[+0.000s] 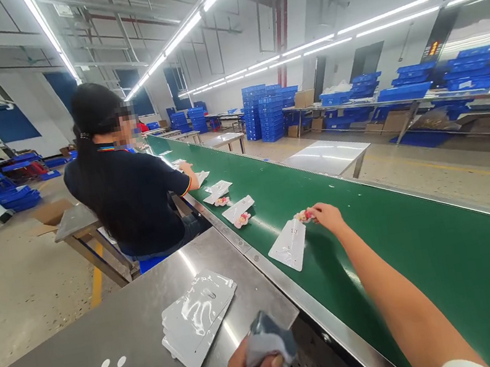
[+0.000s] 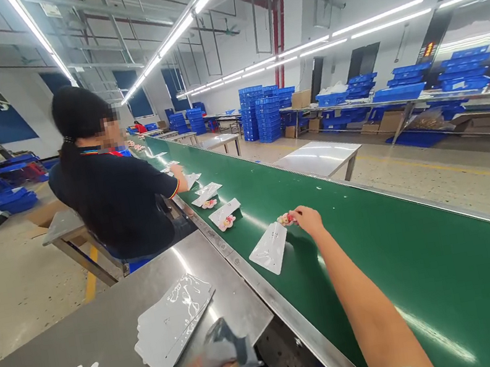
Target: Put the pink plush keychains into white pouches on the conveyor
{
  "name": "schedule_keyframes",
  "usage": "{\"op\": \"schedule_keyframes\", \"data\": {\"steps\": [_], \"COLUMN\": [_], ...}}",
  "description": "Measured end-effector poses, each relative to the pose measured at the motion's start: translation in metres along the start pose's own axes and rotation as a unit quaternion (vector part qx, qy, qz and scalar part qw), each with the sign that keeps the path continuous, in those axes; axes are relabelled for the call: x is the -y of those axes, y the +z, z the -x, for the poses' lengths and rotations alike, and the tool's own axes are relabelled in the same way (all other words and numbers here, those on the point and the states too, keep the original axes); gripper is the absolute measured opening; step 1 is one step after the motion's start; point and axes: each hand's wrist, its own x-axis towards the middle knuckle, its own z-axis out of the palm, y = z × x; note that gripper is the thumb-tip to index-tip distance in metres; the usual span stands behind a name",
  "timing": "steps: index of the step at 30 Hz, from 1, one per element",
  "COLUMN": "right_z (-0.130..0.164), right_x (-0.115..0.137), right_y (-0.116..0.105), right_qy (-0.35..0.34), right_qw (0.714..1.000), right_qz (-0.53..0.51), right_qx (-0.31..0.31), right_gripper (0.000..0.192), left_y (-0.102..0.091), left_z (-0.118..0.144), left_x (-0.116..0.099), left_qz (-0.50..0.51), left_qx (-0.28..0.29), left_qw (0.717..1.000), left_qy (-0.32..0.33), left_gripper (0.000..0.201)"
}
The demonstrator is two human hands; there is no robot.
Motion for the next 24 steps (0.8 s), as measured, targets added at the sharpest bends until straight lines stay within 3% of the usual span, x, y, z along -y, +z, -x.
{"op": "schedule_keyframes", "data": {"steps": [4,8,11,15,18,20,24], "right_z": [0.048,0.128,0.180,0.215,0.222,0.225,0.231], "right_x": [0.018,0.045,0.056,0.052,0.039,0.030,0.016], "right_y": [-0.050,-0.084,-0.099,-0.103,-0.095,-0.087,-0.075], "right_qy": [-0.099,-0.231,-0.270,-0.295,-0.306,-0.367,-0.495], "right_qw": [0.994,0.968,0.951,0.910,0.899,0.883,0.819], "right_qz": [-0.036,-0.071,0.015,0.176,0.227,0.225,0.238], "right_qx": [-0.037,0.068,0.151,0.231,0.214,0.187,0.167], "right_gripper": [0.024,0.026,0.022,0.022,0.023,0.025,0.025], "left_y": [0.043,0.073,0.086,0.097,0.101,0.102,0.105], "left_z": [-0.028,-0.039,-0.034,-0.021,-0.011,-0.009,-0.006], "left_x": [-0.016,-0.025,-0.021,-0.015,-0.016,-0.017,-0.018], "left_qz": [0.076,0.095,0.085,0.089,0.114,0.149,0.162], "left_qx": [0.133,0.178,0.181,0.193,0.217,0.222,0.182], "left_qw": [0.988,0.980,0.980,0.977,0.969,0.963,0.970], "left_qy": [-0.014,-0.002,0.014,0.020,0.014,0.012,0.017], "left_gripper": [0.020,0.026,0.024,0.028,0.037,0.043,0.040]}}
